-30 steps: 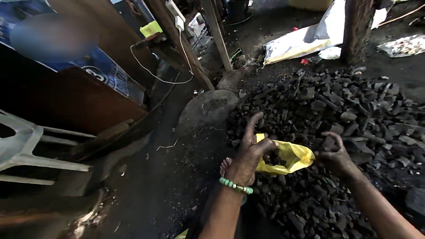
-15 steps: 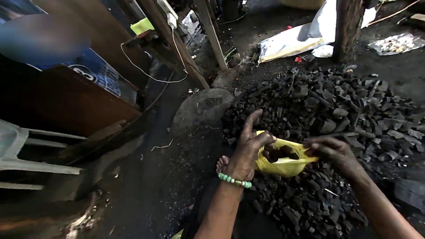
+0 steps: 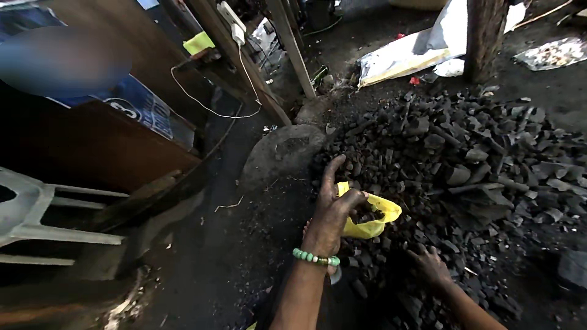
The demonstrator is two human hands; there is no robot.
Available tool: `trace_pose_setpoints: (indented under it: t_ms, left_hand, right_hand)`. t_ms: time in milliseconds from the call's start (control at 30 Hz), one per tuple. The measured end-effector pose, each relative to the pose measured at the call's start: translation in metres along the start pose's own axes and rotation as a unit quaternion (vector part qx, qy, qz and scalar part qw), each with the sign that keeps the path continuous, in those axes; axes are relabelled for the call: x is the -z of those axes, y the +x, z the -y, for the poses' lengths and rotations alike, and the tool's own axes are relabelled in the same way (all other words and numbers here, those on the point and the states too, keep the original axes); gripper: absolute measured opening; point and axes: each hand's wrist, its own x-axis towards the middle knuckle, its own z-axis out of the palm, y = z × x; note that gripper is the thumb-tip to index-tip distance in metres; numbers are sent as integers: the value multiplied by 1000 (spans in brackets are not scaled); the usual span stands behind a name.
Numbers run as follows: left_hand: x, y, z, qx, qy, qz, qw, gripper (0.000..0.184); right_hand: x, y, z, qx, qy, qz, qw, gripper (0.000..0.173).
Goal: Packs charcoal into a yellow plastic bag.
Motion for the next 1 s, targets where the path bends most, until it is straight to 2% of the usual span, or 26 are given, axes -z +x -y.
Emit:
trace_pose_setpoints:
  t_ms: [100, 167, 233, 300, 367, 400, 433, 467, 500, 567, 600, 633, 667, 767, 833, 867, 933, 1000]
  left_hand:
    - [1, -1, -1, 0, -10, -8, 1000, 73]
    - [1, -2, 1, -4, -22, 7, 1000, 73]
    - [-1, -3, 2, 1, -19, 27, 999, 73]
    - [-6, -2, 4, 0, -13, 54, 998, 73]
    - [-14, -3, 4, 1, -16, 77, 997, 74]
    - [-18, -3, 4, 4, -15, 89, 996, 76]
    - [-21, -3, 4, 10, -12, 101, 995, 76]
    - [-24, -2, 3, 15, -11, 113, 993, 77]
    - [-26, -2, 3, 15, -13, 121, 992, 77]
    - [-29, -1, 3, 11, -18, 135, 991, 76]
    - [-28, -2, 2, 14, -18, 142, 990, 74]
    - [-27, -3, 2, 16, -21, 146, 989, 72]
    - [-25, -2, 2, 19, -24, 149, 988, 70]
    - [-17, 0, -3, 23, 0, 146, 989, 61]
    - [-13, 7, -1, 2, 73, 140, 988, 52]
    - [-13, 11, 0, -6, 150, 128, 980, 50]
    - [-15, 14, 0, 18, 341, 109, 934, 55]
    - [-21, 11, 8, 69, 517, 125, 844, 69]
  right_hand:
    - [5, 6, -26, -3, 131, -48, 990, 49]
    - [13, 8, -42, 5, 296, -92, 951, 40]
    - [40, -6, -37, 25, 522, -143, 840, 31]
    - [78, -25, -18, 70, 664, -186, 721, 30]
    - [113, -41, 8, 149, 718, -202, 649, 31]
    - [127, -47, 23, 196, 720, -200, 635, 32]
    - [137, -52, 39, 239, 696, -197, 648, 32]
    - [142, -54, 53, 281, 643, -196, 685, 33]
    - [146, -54, 64, 312, 554, -196, 746, 32]
    - [151, -52, 82, 321, 279, -167, 890, 33]
    - [155, -53, 89, 302, 151, -108, 935, 38]
    - [158, -55, 94, 283, 66, -56, 955, 41]
    - [162, -59, 93, 276, 35, -32, 960, 42]
    - [180, -81, 71, 257, 30, -55, 964, 41]
    - [193, -103, 59, 215, -46, -51, 974, 48]
    - [197, -114, 55, 196, -103, -44, 974, 51]
    - [190, -131, 42, 230, -208, -87, 947, 37]
    - [176, -140, 28, 309, -260, -194, 894, 15]
